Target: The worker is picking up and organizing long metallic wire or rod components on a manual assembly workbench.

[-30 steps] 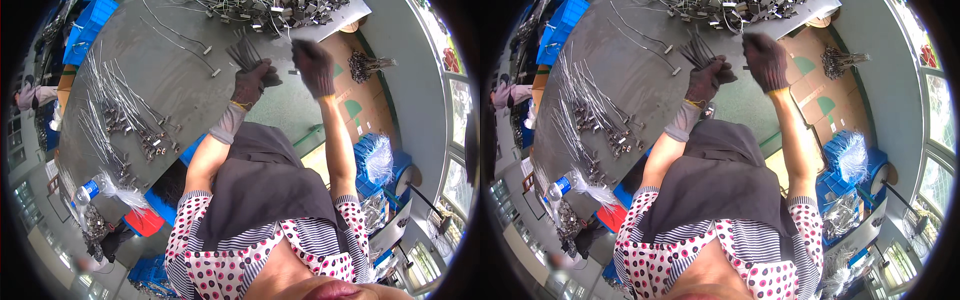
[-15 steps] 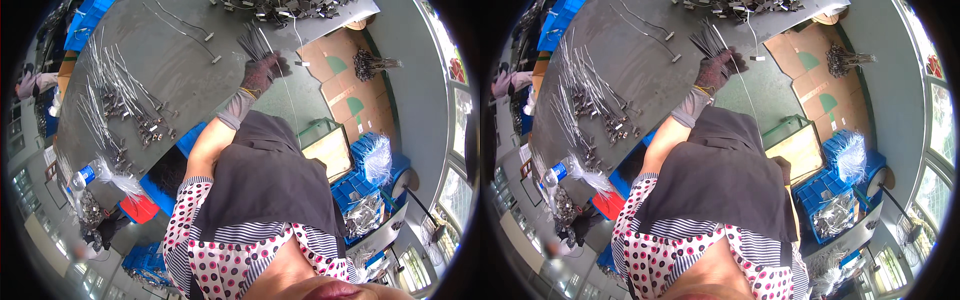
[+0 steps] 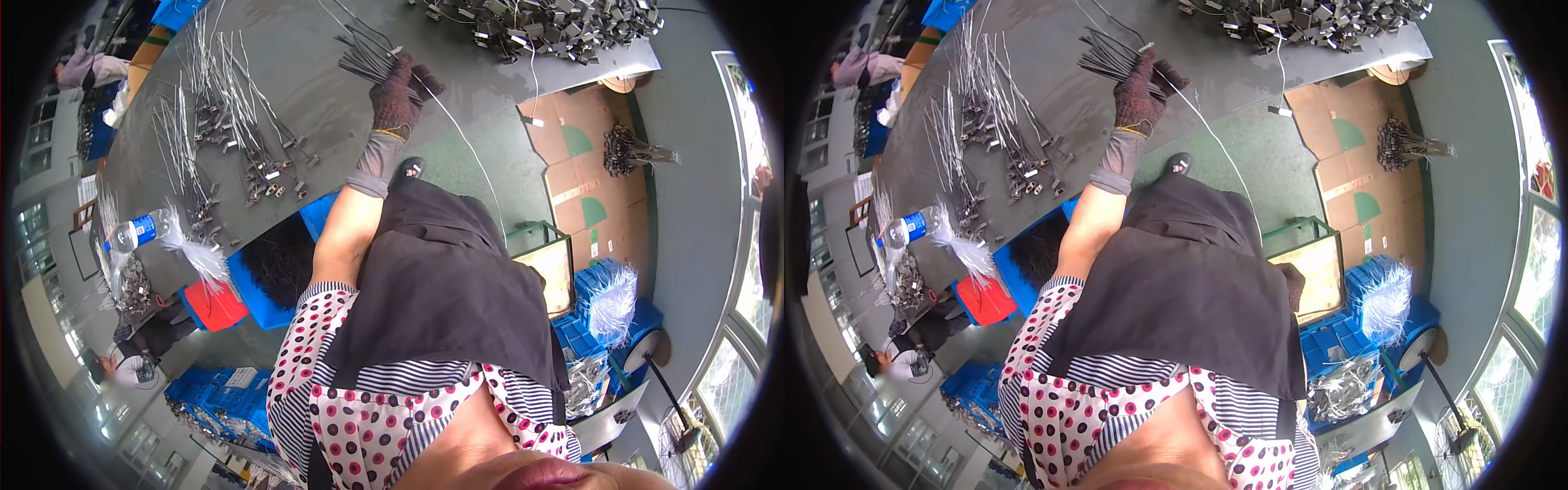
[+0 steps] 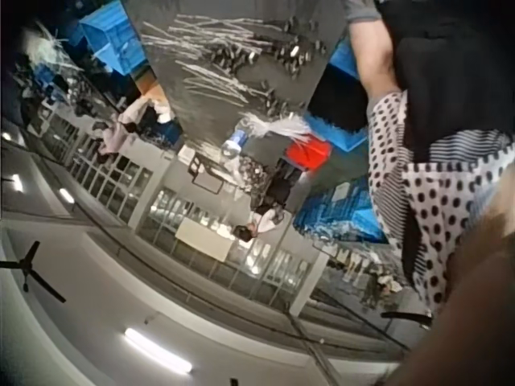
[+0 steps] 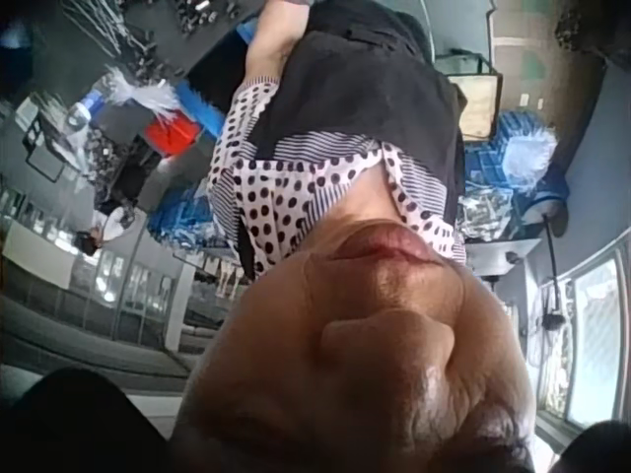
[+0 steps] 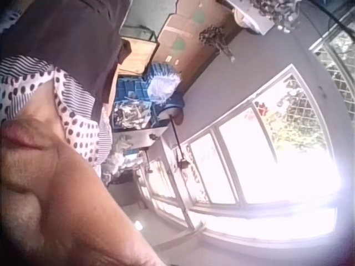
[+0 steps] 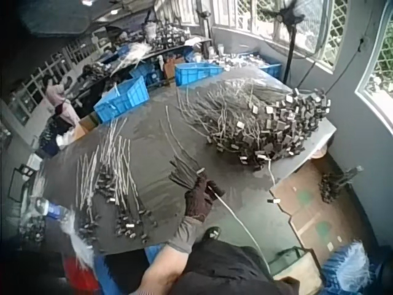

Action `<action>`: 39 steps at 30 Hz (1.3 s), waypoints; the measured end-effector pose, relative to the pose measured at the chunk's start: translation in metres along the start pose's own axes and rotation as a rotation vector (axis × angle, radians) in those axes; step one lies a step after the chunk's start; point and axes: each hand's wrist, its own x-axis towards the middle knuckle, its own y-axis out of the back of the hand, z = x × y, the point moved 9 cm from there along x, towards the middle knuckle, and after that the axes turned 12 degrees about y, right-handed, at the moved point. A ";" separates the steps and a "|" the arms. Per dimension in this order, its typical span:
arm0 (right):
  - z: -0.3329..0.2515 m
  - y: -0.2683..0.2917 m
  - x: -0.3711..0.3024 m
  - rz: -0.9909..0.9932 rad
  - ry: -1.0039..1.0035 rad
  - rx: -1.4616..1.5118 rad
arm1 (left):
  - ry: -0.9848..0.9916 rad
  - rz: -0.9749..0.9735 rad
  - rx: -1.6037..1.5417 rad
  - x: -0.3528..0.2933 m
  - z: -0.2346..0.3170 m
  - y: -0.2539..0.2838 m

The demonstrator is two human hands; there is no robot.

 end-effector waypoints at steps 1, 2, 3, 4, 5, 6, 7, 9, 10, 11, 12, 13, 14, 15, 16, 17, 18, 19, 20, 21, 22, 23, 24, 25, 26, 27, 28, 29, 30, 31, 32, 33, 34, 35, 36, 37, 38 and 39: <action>-0.002 -0.001 0.006 0.004 -0.005 -0.016 | -0.002 0.001 -0.001 -0.002 -0.003 0.004; -0.005 -0.004 0.013 0.008 0.003 -0.019 | 0.017 -0.026 0.042 -0.004 -0.008 0.005; -0.009 -0.007 0.021 0.012 -0.010 -0.048 | 0.040 -0.055 0.086 -0.006 -0.015 0.006; -0.037 -0.018 0.032 0.016 0.097 0.158 | 0.023 -0.041 0.080 -0.010 -0.015 0.018; -0.060 -0.026 0.049 -0.024 0.153 -0.012 | 0.046 -0.071 0.205 -0.015 -0.020 0.025; -0.095 -0.034 0.059 -0.038 0.194 -0.172 | 0.094 -0.117 0.342 -0.018 -0.032 0.022; -0.104 -0.046 0.071 -0.048 0.154 -0.024 | 0.107 -0.126 0.345 -0.024 -0.039 0.019; -0.145 -0.073 0.088 -0.063 0.138 0.166 | 0.355 -0.132 0.424 -0.038 -0.071 0.021; -0.177 -0.085 0.098 -0.106 0.257 0.182 | 0.423 -0.153 0.415 -0.039 -0.086 0.030; -0.200 -0.099 0.106 -0.109 0.222 0.223 | 0.422 -0.151 0.413 -0.043 -0.094 0.030; -0.222 -0.113 0.114 -0.109 0.281 0.284 | 0.437 -0.133 0.321 -0.049 -0.102 0.029; -0.252 -0.121 0.114 -0.094 0.325 0.276 | 0.450 -0.114 0.225 -0.052 -0.107 0.029; -0.260 -0.136 0.116 -0.102 0.311 0.362 | 0.344 -0.052 0.164 -0.043 -0.094 0.028; -0.266 -0.148 0.116 -0.109 0.298 0.449 | 0.348 -0.058 0.165 -0.037 -0.088 0.024; -0.278 -0.161 0.113 -0.140 0.345 0.387 | 0.269 0.019 0.203 -0.032 -0.071 0.024; -0.289 -0.170 0.111 -0.171 0.390 0.326 | 0.190 0.097 0.241 -0.029 -0.056 0.024; -0.300 -0.175 0.112 -0.184 0.428 0.334 | 0.120 0.114 0.269 -0.028 -0.044 0.020; -0.310 -0.174 0.114 -0.188 0.430 0.333 | 0.116 0.116 0.266 -0.021 -0.031 0.022; -0.318 -0.180 0.113 -0.289 0.407 0.327 | 0.044 0.090 0.284 -0.011 -0.009 0.024; -0.322 -0.187 0.112 -0.390 0.383 0.321 | -0.028 0.064 0.303 -0.001 0.014 0.026; -0.321 -0.186 0.115 -0.392 0.381 0.315 | -0.027 0.067 0.297 0.009 0.034 0.031; -0.313 -0.188 0.120 -0.417 0.314 0.270 | -0.051 0.118 0.330 0.020 0.058 0.039; -0.308 -0.193 0.123 -0.446 0.248 0.224 | -0.079 0.173 0.362 0.025 0.076 0.047; -0.314 -0.197 0.129 -0.451 0.250 0.218 | -0.082 0.177 0.356 0.030 0.081 0.052; -0.328 -0.198 0.135 -0.402 0.301 0.248 | -0.058 0.158 0.438 0.034 0.079 0.055; -0.344 -0.200 0.142 -0.352 0.353 0.279 | -0.035 0.139 0.519 0.036 0.075 0.059; -0.360 -0.208 0.151 -0.350 0.351 0.301 | 0.025 0.105 0.422 0.035 0.054 0.065; -0.363 -0.208 0.175 -0.289 0.327 0.332 | 0.077 0.066 0.437 0.036 0.023 0.047; -0.390 -0.217 0.177 -0.315 0.371 0.350 | 0.058 0.085 0.571 0.010 0.020 0.033; -0.408 -0.225 0.186 -0.325 0.418 0.355 | 0.047 0.087 0.696 0.000 0.016 0.021; -0.414 -0.236 0.201 -0.313 0.423 0.354 | -0.102 0.110 1.167 0.006 0.017 0.031; -0.418 -0.236 0.220 -0.202 0.578 0.196 | -0.091 0.078 1.178 0.014 0.018 0.026; -0.425 -0.236 0.226 -0.103 0.728 0.031 | -0.055 0.071 1.045 0.020 0.022 0.030; -0.429 -0.233 0.223 -0.095 0.725 0.026 | -0.020 0.073 0.902 0.026 0.027 0.037; -0.443 -0.228 0.216 -0.055 0.859 -0.130 | -0.058 0.110 0.974 0.038 0.032 0.045; -0.460 -0.220 0.206 -0.015 0.988 -0.287 | -0.053 0.100 0.977 0.042 0.036 0.046; -0.481 -0.194 0.177 0.148 1.077 -0.358 | -0.298 0.283 1.211 0.037 0.063 0.049; -0.493 -0.162 0.160 0.323 1.217 -0.313 | -0.557 0.451 1.434 0.029 0.084 0.038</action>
